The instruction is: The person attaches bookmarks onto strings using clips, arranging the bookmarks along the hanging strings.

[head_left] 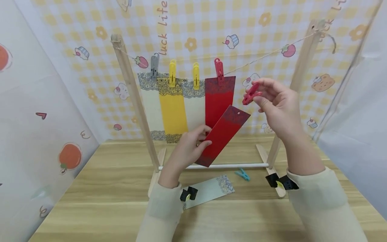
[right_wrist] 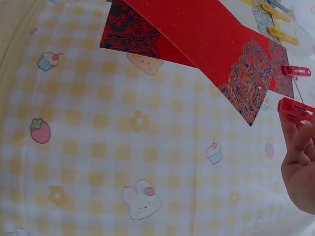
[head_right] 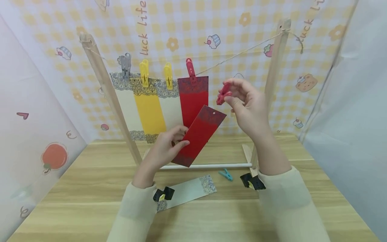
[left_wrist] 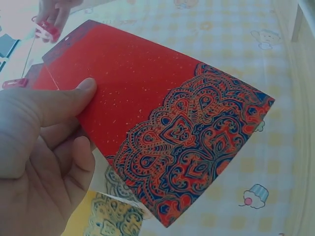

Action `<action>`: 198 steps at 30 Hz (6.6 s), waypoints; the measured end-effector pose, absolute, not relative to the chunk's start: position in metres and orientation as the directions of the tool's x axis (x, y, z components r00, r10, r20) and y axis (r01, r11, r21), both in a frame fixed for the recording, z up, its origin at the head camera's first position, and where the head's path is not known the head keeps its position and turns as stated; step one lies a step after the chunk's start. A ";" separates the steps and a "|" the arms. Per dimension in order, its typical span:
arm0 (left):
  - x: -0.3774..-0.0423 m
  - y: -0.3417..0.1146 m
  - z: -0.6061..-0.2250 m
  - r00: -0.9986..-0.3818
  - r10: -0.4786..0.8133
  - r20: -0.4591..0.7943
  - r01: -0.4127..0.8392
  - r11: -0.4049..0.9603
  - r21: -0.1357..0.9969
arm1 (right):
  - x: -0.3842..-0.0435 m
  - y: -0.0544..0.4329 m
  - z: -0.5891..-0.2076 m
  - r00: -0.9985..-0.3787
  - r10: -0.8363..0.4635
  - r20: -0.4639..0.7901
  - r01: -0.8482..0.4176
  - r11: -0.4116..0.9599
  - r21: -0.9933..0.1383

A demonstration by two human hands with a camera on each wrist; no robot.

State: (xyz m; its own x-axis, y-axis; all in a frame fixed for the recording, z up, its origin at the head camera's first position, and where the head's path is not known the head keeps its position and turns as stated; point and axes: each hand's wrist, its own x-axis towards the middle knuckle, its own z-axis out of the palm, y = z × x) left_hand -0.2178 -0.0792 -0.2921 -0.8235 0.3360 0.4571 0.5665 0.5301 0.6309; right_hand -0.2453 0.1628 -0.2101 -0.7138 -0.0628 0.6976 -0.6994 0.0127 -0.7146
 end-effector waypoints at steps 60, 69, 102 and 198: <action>-0.250 -0.030 -0.272 -0.699 0.136 0.702 0.672 0.459 0.581 | -0.261 0.150 -0.138 -0.648 -0.130 0.750 -0.753 0.258 -0.605; -0.252 -0.027 -0.278 -0.700 0.128 0.703 0.673 0.449 0.588 | -0.257 0.147 -0.140 -0.685 -0.133 0.716 -0.705 0.369 -0.606; -0.242 -0.043 -0.307 -0.819 0.133 0.559 0.552 0.451 0.701 | -0.246 0.161 -0.145 -0.651 -0.118 0.750 -0.759 0.085 -0.645; -0.177 -0.107 -0.401 -0.931 0.326 -0.165 0.192 0.821 0.537 | -0.249 0.200 -0.400 -0.775 -0.616 -0.139 -0.318 0.571 -0.757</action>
